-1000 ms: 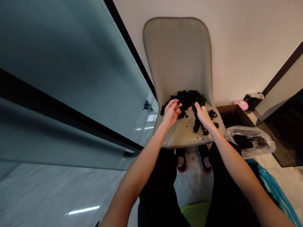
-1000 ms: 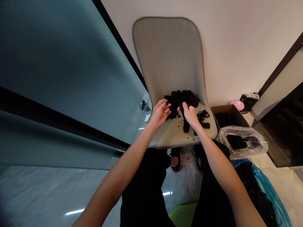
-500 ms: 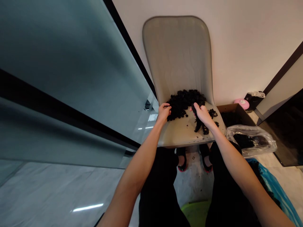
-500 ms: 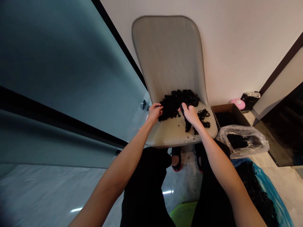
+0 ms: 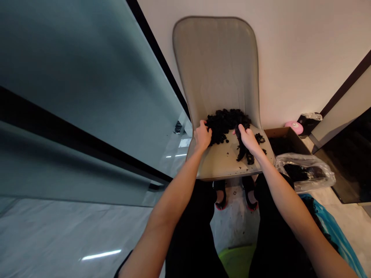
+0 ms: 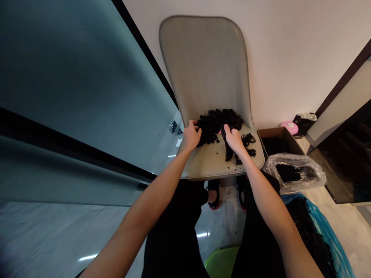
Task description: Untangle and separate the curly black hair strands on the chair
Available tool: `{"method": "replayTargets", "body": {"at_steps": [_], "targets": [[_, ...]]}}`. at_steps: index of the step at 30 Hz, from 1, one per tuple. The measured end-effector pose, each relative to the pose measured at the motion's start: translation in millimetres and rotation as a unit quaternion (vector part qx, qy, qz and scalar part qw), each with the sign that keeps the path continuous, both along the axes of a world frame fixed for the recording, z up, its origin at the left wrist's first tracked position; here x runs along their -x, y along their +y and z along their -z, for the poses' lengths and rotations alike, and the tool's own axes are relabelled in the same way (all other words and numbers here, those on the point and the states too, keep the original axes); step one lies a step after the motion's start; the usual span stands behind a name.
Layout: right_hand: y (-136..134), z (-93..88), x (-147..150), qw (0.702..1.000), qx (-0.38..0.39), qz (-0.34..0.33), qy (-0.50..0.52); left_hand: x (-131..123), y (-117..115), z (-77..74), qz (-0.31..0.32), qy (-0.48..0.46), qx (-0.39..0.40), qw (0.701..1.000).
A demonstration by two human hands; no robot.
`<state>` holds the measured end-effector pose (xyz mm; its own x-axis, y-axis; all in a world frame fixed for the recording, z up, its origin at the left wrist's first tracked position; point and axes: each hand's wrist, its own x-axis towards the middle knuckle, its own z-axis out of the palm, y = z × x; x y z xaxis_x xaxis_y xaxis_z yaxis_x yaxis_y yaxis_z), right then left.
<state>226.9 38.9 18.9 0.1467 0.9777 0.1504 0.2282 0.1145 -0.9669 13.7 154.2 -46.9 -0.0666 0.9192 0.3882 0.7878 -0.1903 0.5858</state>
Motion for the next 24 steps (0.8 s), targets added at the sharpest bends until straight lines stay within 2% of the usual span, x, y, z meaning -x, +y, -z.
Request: {"method": "replayTargets", "body": {"at_steps": [6,12,15,17,20,24], "targets": [[-1.7,-1.0,0.0,1.000,0.002,0.004,-0.029,-3.8,-3.6,-3.7,-0.003,0.076,-0.024,0.997],[-1.5,-0.1,-1.2,1.000,0.013,-0.007,-0.025,-6.1,-10.9,-13.0,-0.006,0.043,-0.040,0.998],[0.2,0.7,-0.8,1.000,0.015,-0.011,0.004,-13.2,-18.6,-23.1,-0.007,-0.012,-0.055,0.998],[1.5,0.6,0.3,0.999,0.014,-0.011,0.031,-21.6,-27.2,-31.7,0.036,-0.094,-0.053,0.993],[4.1,0.5,2.6,0.997,-0.007,-0.016,0.069,-39.0,-47.4,-46.2,0.150,-0.216,-0.022,0.964],[6.9,1.8,5.1,0.994,-0.007,-0.026,0.108,-62.1,-81.7,-64.0,0.290,-0.254,0.053,0.921]]}}
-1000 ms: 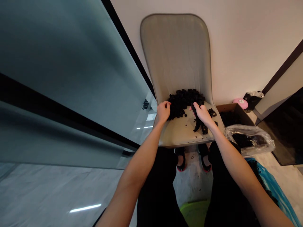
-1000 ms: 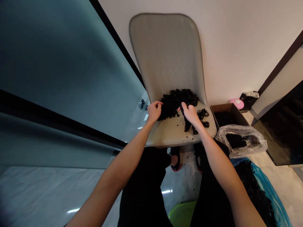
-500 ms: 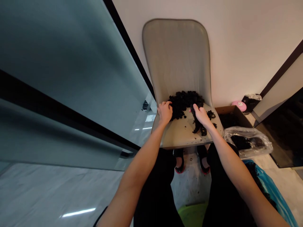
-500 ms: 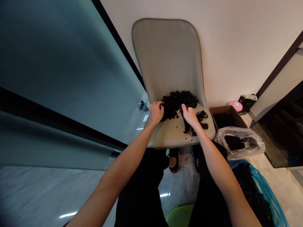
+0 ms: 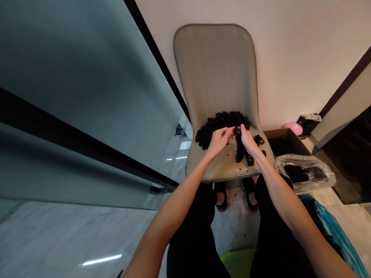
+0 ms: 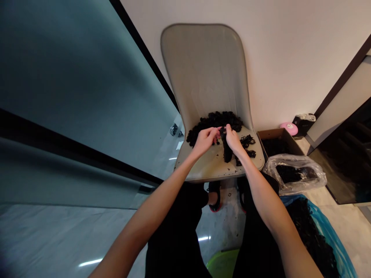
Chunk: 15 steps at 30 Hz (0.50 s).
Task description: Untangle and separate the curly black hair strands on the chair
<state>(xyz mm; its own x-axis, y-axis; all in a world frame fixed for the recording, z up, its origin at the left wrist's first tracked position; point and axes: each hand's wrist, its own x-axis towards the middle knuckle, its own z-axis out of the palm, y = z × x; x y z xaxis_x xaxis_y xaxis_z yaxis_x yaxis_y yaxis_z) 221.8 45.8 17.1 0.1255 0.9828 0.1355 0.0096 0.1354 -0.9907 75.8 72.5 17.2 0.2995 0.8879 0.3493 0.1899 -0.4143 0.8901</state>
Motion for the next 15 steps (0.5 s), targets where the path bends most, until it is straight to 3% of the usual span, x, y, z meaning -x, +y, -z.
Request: {"method": "replayTargets", "body": {"at_steps": [4,10,15], "targets": [[-1.0,-0.4,-1.0,1.000,0.006,-0.024,0.013,-11.2,-20.0,-8.8,0.064,0.003,0.004,0.998],[-3.1,-1.1,-5.6,0.999,-0.017,-0.045,0.003,-12.6,-13.7,-7.4,-0.002,-0.070,0.038,0.997],[-3.0,-1.7,-5.3,0.998,-0.021,-0.043,-0.044,-15.6,-10.2,-2.8,-0.023,-0.102,0.051,0.993]]}}
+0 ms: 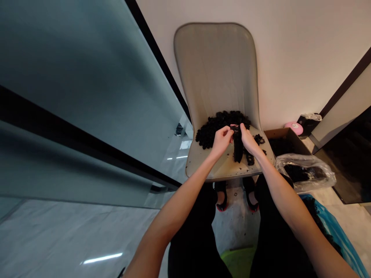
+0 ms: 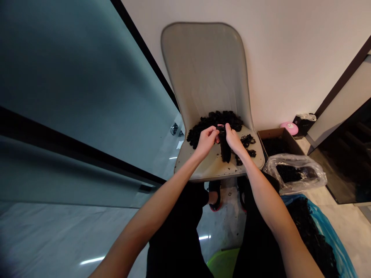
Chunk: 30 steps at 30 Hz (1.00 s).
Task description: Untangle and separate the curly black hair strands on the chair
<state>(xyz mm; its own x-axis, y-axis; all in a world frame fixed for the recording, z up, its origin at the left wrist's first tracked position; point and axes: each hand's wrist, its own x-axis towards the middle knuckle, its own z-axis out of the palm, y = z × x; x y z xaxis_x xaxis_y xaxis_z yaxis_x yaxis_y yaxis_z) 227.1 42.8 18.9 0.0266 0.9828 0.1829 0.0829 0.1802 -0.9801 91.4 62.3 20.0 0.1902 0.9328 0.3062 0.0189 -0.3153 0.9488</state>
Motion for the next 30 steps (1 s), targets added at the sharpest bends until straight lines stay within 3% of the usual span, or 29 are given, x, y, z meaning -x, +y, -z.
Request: {"method": "replayTargets", "body": {"at_steps": [8,14,18,30], "targets": [[-5.6,-4.4,3.5,0.978,-0.031,0.032,-0.202,3.9,0.8,1.7,-0.075,-0.029,-0.004,0.997],[-6.2,-3.6,5.8,0.972,-0.075,0.053,-0.214,3.2,6.7,7.2,-0.030,-0.038,0.016,0.999],[-6.7,-4.0,5.2,0.977,-0.060,0.043,-0.202,1.2,6.2,7.8,0.007,-0.008,0.016,1.000],[-0.9,-1.2,10.7,0.973,-0.023,0.042,-0.225,-1.0,1.0,4.6,-0.096,-0.037,-0.047,0.994]]}}
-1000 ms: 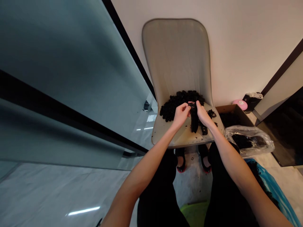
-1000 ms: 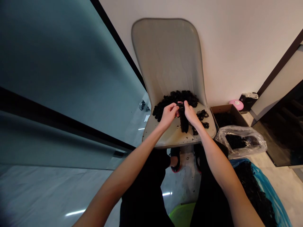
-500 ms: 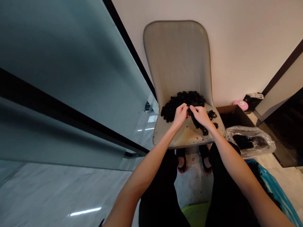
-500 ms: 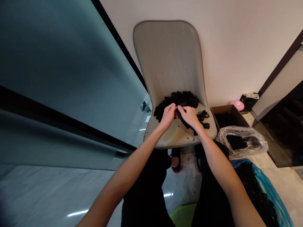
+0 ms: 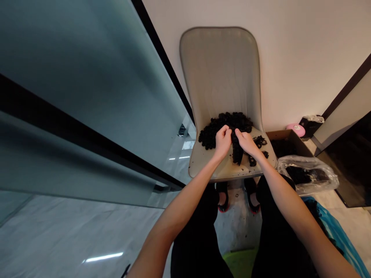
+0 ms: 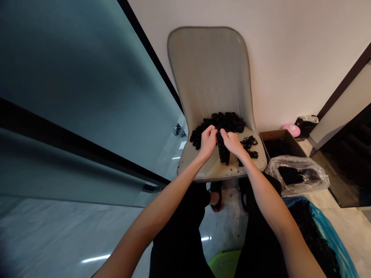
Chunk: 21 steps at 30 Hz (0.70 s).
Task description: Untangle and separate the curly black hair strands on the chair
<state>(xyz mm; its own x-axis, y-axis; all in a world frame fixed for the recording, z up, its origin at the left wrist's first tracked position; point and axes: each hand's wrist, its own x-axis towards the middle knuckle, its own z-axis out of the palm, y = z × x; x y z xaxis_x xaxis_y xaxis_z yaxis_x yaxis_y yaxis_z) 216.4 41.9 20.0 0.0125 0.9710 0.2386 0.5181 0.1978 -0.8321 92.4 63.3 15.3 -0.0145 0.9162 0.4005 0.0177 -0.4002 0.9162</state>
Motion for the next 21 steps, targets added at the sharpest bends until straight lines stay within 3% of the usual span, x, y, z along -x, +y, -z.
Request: {"method": "replayTargets", "body": {"at_steps": [8,13,21], "targets": [[0.1,0.1,-0.1,0.998,-0.032,0.057,-0.013,1.0,-5.3,-2.6,0.016,0.013,0.040,0.999],[-0.4,1.7,-2.6,0.996,-0.061,0.050,-0.035,11.1,-5.2,-3.6,0.112,0.124,0.065,0.984],[-10.4,1.7,5.3,0.996,-0.068,0.016,-0.049,28.5,-2.3,-7.5,0.193,0.155,0.056,0.967]]}}
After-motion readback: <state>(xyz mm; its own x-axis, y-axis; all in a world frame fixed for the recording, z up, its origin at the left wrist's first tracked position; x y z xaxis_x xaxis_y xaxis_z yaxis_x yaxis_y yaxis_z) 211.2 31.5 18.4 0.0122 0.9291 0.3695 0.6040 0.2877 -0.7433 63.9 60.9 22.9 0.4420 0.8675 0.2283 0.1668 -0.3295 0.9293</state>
